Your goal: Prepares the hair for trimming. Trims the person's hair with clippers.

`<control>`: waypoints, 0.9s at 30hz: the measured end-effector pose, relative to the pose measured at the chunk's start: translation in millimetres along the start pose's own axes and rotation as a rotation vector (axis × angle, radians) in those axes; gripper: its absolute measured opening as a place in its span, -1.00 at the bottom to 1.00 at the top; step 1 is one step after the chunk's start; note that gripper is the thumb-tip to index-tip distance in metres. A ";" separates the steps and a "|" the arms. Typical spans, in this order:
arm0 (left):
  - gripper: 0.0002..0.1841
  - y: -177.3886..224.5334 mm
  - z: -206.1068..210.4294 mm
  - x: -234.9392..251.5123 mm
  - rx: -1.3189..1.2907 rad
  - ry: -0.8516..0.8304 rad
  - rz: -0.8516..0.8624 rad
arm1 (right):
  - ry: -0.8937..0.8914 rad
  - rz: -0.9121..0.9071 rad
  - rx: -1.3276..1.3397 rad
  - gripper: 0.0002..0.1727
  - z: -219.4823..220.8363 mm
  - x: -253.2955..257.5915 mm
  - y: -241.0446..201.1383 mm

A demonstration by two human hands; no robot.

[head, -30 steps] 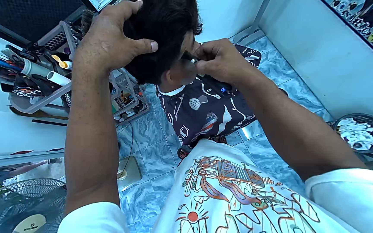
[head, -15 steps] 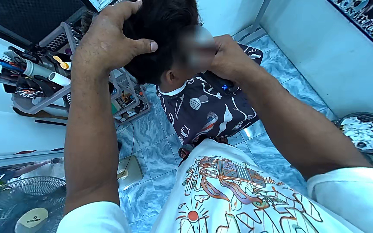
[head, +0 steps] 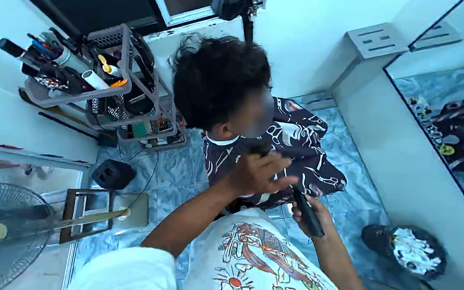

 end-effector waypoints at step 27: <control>-0.48 -45.7 19.8 -18.1 -0.840 -0.950 -0.466 | 0.381 -0.420 0.022 -0.60 81.2 -65.0 138.9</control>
Point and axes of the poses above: each hand's wrist, its own x-axis towards the middle knuckle, its own z-axis out of the palm, y = z × x, the point moved 10 cm from there along x, towards the middle knuckle, and after that the axes turned 12 degrees about x, right-handed, at the moved point
